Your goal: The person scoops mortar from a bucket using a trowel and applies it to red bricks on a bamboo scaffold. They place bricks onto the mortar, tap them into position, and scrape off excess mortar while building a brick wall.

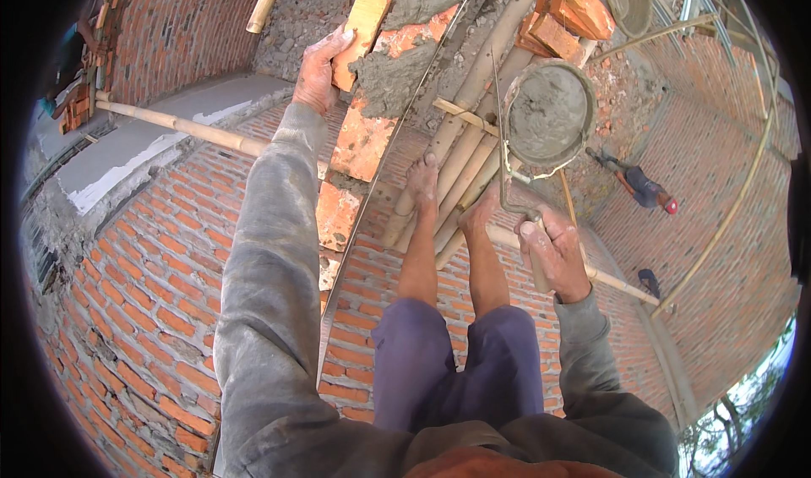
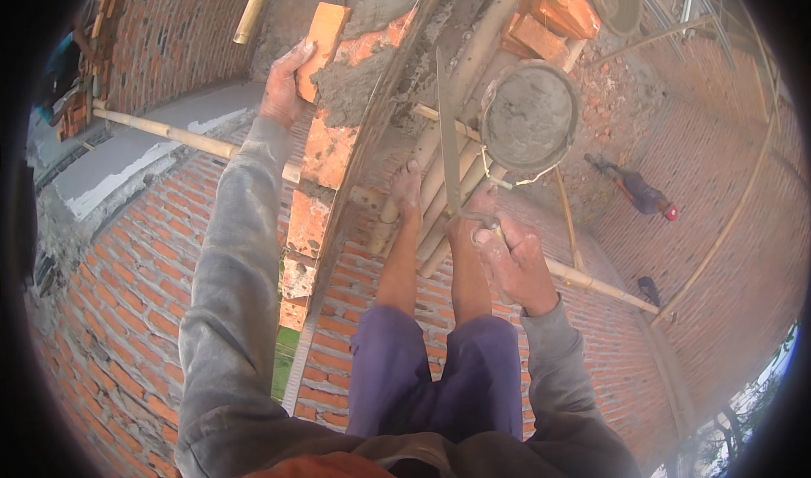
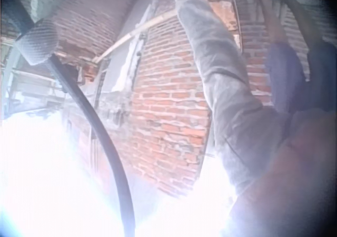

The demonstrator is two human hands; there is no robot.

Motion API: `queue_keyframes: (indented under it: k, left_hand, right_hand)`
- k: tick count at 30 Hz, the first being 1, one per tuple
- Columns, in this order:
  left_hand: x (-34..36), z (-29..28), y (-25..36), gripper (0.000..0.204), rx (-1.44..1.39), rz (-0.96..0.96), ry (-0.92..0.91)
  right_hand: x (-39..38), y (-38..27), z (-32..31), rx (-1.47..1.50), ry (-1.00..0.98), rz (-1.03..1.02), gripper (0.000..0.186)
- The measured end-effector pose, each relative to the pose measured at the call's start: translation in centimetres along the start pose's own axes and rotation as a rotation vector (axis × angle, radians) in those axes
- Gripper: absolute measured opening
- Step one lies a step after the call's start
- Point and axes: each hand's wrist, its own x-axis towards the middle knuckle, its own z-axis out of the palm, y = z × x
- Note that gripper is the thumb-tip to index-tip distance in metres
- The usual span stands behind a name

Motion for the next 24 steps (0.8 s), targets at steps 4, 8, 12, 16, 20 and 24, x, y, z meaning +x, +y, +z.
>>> queue_keyframes:
  k: [4, 8, 12, 16, 20, 24]
  left_hand:
    - [1.4, 0.3, 0.1, 0.052, -0.025, -0.018, 0.024]
    - [1.7, 0.2, 0.2, 0.044, 0.046, -0.004, 0.046]
    - [1.4, 0.2, 0.2, 0.045, 0.012, -0.028, -0.012]
    - [1.7, 0.8, 0.6, 0.049, 0.031, -0.04, 0.027]
    - [3.1, 1.2, 1.1, 0.047, 0.073, -0.059, 0.122]
    - [4.6, 0.9, 1.1, 0.042, 0.116, -0.008, 0.081]
  right_hand:
    - [3.0, 2.4, 2.5, -0.201, 0.069, -0.098, 0.029]
    - [7.6, 2.7, 10.2, 0.037, 0.228, -0.089, 0.035]
    - [7.3, 3.7, 18.5, -0.089, 0.24, -0.058, 0.037]
    - [1.2, 7.6, 17.0, -0.208, 0.177, 0.082, 0.032]
    - [-1.6, 12.1, 4.5, -0.335, 0.37, 0.01, 0.029]
    - [3.4, 14.9, -10.6, -0.861, 0.582, 0.118, 0.014]
